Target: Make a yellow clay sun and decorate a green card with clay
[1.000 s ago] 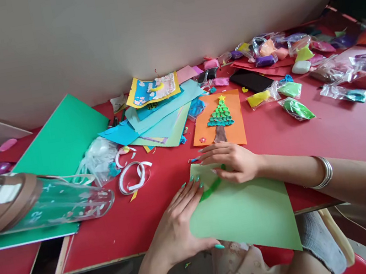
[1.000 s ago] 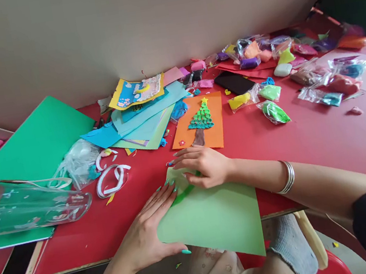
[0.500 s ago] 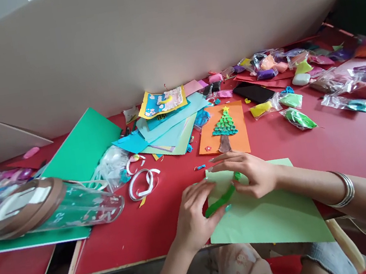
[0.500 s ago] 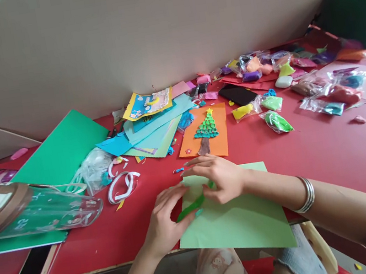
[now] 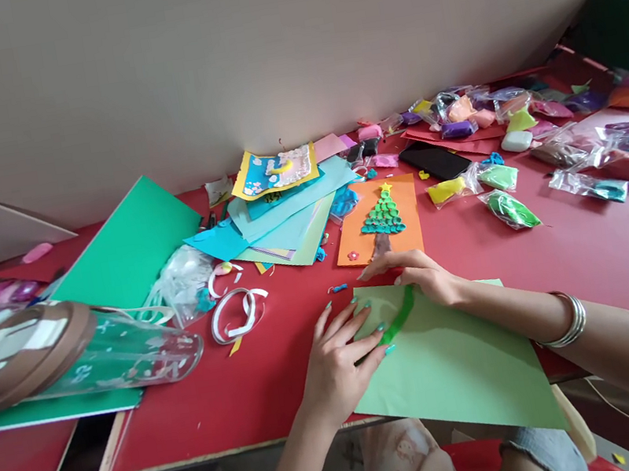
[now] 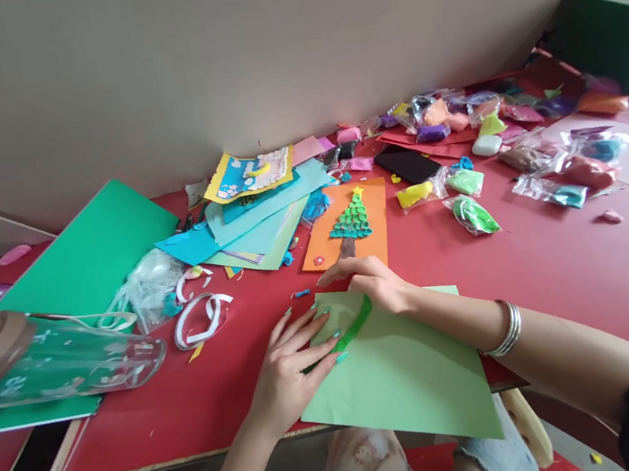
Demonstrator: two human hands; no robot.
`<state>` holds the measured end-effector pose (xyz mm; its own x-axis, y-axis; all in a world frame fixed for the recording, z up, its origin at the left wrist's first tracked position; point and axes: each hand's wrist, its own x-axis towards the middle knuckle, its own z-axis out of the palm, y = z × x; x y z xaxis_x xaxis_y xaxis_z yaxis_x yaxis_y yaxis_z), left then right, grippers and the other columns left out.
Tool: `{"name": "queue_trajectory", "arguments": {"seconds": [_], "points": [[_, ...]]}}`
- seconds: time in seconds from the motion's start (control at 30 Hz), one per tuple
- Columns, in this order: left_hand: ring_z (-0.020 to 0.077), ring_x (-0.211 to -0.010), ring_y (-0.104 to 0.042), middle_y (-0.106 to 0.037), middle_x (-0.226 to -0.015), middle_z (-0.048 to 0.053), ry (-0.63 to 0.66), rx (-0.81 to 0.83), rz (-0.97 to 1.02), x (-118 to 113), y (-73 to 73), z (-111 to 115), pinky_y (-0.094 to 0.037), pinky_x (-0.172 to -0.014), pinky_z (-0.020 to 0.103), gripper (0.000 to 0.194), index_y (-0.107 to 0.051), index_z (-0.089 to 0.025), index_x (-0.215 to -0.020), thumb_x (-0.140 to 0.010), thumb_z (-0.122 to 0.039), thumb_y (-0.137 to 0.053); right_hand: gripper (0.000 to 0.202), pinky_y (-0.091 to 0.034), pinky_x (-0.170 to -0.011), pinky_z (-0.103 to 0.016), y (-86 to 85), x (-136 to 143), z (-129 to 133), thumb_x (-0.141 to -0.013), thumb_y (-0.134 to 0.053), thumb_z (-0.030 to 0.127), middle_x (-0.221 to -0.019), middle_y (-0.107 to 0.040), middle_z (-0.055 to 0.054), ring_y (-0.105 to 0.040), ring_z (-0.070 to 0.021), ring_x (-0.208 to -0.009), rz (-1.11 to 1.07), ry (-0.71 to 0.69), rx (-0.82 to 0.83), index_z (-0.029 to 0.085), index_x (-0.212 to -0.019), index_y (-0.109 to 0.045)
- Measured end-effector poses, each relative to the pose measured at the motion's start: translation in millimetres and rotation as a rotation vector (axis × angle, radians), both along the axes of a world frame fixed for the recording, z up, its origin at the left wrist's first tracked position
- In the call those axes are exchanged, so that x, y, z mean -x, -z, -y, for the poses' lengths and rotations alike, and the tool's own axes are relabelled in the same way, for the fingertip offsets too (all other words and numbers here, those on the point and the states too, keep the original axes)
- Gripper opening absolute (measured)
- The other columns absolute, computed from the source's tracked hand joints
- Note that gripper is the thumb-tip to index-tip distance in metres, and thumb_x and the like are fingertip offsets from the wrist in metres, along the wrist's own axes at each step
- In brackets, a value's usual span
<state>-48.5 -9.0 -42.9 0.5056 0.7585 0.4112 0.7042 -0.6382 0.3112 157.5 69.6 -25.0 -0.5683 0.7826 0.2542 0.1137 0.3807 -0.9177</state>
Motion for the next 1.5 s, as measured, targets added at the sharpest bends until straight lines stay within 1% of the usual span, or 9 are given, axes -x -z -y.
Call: {"name": "queue_trajectory", "arguments": {"seconds": [0.17, 0.33, 0.43, 0.57, 0.73, 0.87, 1.03, 1.33, 1.5], "points": [[0.0265, -0.108, -0.059, -0.068, -0.107, 0.004, -0.005, 0.014, 0.000, -2, -2.9, 1, -0.043, -0.096, 0.053, 0.016, -0.071, -0.025, -0.092, -0.083, -0.030, -0.058, 0.040, -0.045, -0.085, -0.036, 1.5, 1, -1, -0.066, -0.037, 0.016, -0.100, -0.068, -0.007, -0.060, -0.0219, -0.094, -0.026, 0.012, 0.078, 0.015, -0.093, -0.067], [0.0273, -0.117, -0.053, -0.058, -0.125, 0.010, 0.027, 0.060, -0.146, -6, -6.0, 2, -0.041, -0.100, 0.048, 0.048, -0.053, -0.020, -0.125, -0.084, -0.044, -0.055, 0.033, -0.047, -0.082, -0.035, -7.5, -4, -1, -0.069, -0.041, 0.016, -0.094, -0.069, -0.006, -0.062, -0.0209, -0.088, 0.026, 0.037, -0.021, 0.016, -0.090, -0.067], [0.0261, -0.121, -0.049, -0.053, -0.131, 0.010, 0.044, 0.070, -0.198, -5, -7.9, 6, -0.043, -0.099, 0.045, 0.050, -0.049, -0.019, -0.129, -0.086, -0.045, -0.050, 0.031, -0.048, -0.083, -0.036, -21.1, -10, -3, -0.069, -0.044, 0.015, -0.093, -0.069, -0.006, -0.061, -0.0205, -0.088, 0.071, 0.002, -0.141, 0.016, -0.090, -0.067], [0.0256, -0.120, -0.050, -0.054, -0.129, 0.008, 0.078, 0.073, -0.229, 20, -12.5, 11, -0.045, -0.098, 0.043, 0.050, -0.050, -0.019, -0.128, -0.085, -0.045, -0.052, 0.036, -0.048, -0.086, -0.037, -29.4, -19, -1, -0.067, -0.048, 0.010, -0.099, -0.068, -0.010, -0.061, -0.0217, -0.095, 0.209, -0.120, -0.338, 0.015, -0.097, -0.067], [0.0244, -0.118, -0.052, -0.055, -0.128, 0.005, 0.069, 0.139, -0.273, 50, -18.6, 14, -0.046, -0.099, 0.042, 0.052, -0.050, -0.026, -0.127, -0.080, -0.044, -0.060, 0.042, -0.042, -0.098, -0.038, -7.8, -16, 8, -0.073, -0.063, 0.023, -0.122, -0.059, -0.013, -0.051, -0.0236, -0.117, 0.260, -0.259, -0.378, 0.017, -0.115, -0.062], [0.0262, -0.117, -0.053, -0.056, -0.126, 0.009, -0.027, 0.070, -0.207, 26, -13.8, 10, -0.046, -0.098, 0.044, 0.051, -0.053, -0.020, -0.126, -0.081, -0.045, -0.057, 0.040, -0.033, -0.104, -0.046, 8.5, -8, 12, -0.083, -0.057, 0.033, -0.138, -0.043, -0.015, -0.038, -0.0269, -0.129, 0.356, -0.233, -0.470, 0.018, -0.120, -0.059], [0.0278, -0.110, -0.058, -0.062, -0.118, 0.010, -0.084, -0.050, -0.162, -7, -4.2, 1, -0.051, -0.092, 0.045, 0.031, -0.064, -0.018, -0.110, -0.087, -0.033, -0.050, 0.038, -0.034, -0.104, -0.044, 8.9, -8, 13, -0.082, -0.058, 0.027, -0.138, -0.043, -0.015, -0.037, -0.0253, -0.129, 0.372, -0.223, -0.495, 0.016, -0.118, -0.060], [0.0258, -0.102, -0.063, -0.068, -0.108, 0.008, -0.134, -0.164, -0.120, -14, 1.0, -1, -0.053, -0.087, 0.044, 0.023, -0.069, -0.020, -0.097, -0.088, -0.023, -0.048, 0.019, -0.044, -0.096, -0.038, 15.7, -12, 13, -0.079, -0.061, 0.022, -0.119, -0.059, -0.013, -0.054, -0.0228, -0.112, 0.288, -0.109, -0.480, 0.017, -0.094, -0.070], [0.0251, -0.099, -0.064, -0.070, -0.102, 0.007, -0.131, -0.238, -0.110, -17, 1.1, 0, -0.054, -0.084, 0.041, 0.020, -0.068, -0.019, -0.096, -0.087, -0.020, -0.050, 0.027, -0.044, -0.096, -0.040, 16.1, -11, 12, -0.080, -0.061, 0.024, -0.121, -0.058, -0.013, -0.052, -0.0242, -0.113, 0.316, -0.082, -0.466, 0.016, -0.104, -0.068]]}}
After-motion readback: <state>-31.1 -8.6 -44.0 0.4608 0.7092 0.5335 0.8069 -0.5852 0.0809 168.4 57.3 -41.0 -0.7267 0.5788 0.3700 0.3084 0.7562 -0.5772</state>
